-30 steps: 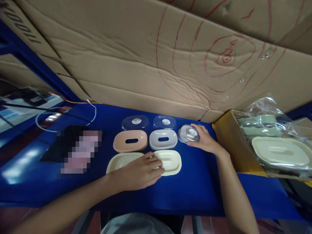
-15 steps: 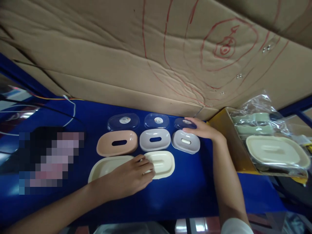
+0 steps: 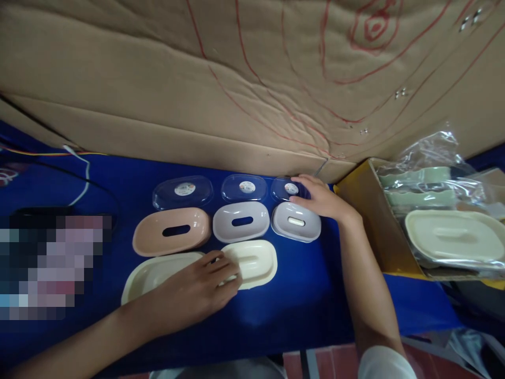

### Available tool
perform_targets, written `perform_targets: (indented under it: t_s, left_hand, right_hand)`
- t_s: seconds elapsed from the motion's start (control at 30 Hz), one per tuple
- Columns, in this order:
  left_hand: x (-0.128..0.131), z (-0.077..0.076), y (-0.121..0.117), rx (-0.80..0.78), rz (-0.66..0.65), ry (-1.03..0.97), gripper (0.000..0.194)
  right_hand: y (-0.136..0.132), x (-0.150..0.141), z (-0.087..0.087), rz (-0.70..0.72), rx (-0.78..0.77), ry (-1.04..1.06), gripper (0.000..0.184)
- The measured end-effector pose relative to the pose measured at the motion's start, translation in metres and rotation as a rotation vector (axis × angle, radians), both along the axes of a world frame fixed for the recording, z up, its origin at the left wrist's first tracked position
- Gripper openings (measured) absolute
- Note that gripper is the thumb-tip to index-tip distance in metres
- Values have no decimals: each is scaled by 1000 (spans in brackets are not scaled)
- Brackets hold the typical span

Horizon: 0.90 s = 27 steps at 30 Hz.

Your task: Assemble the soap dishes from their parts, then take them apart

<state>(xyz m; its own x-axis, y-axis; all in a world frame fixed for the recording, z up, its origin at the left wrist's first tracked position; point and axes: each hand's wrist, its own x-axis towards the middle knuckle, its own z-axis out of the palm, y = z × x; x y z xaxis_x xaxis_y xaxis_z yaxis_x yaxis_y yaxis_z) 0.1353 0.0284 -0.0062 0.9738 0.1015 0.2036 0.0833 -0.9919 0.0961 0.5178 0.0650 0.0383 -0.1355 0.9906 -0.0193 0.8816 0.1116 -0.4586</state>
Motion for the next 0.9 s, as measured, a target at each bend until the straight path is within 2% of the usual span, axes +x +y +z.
perform_targets:
  t_s: [0.07, 0.17, 0.23, 0.33, 0.47, 0.53, 0.67, 0.8, 0.9]
  left_hand:
    - [-1, -1, 0, 1, 0, 5, 7]
    - [-1, -1, 0, -9, -9, 6, 7]
    - [-1, -1, 0, -19, -11, 5, 7]
    - [-1, 0, 0, -13, -9, 14, 8]
    - [-1, 1, 1, 5, -16, 37, 10]
    - [-2, 2, 1, 1, -20, 40, 9]
    - [-1, 3, 1, -7, -20, 37, 8]
    - [-1, 5, 1, 9, -19, 39, 8]
    - [-2, 6, 1, 25, -15, 39, 8]
  right_hand:
    - [-11, -9, 18, 18, -49, 2, 55]
    - [-27, -26, 32, 53, -148, -28, 57]
    - [-34, -38, 31, 51, -233, -99, 68]
    - [-37, -54, 20, -14, -333, -221, 89]
    - [-37, -65, 12, -26, -306, -303, 106]
    - [-41, -65, 15, -28, -267, -325, 102]
    - [-55, -56, 16, -68, -223, -384, 73]
    - [-78, -43, 0, -41, -150, -367, 52]
    - [-98, -33, -14, -6, -63, -270, 48]
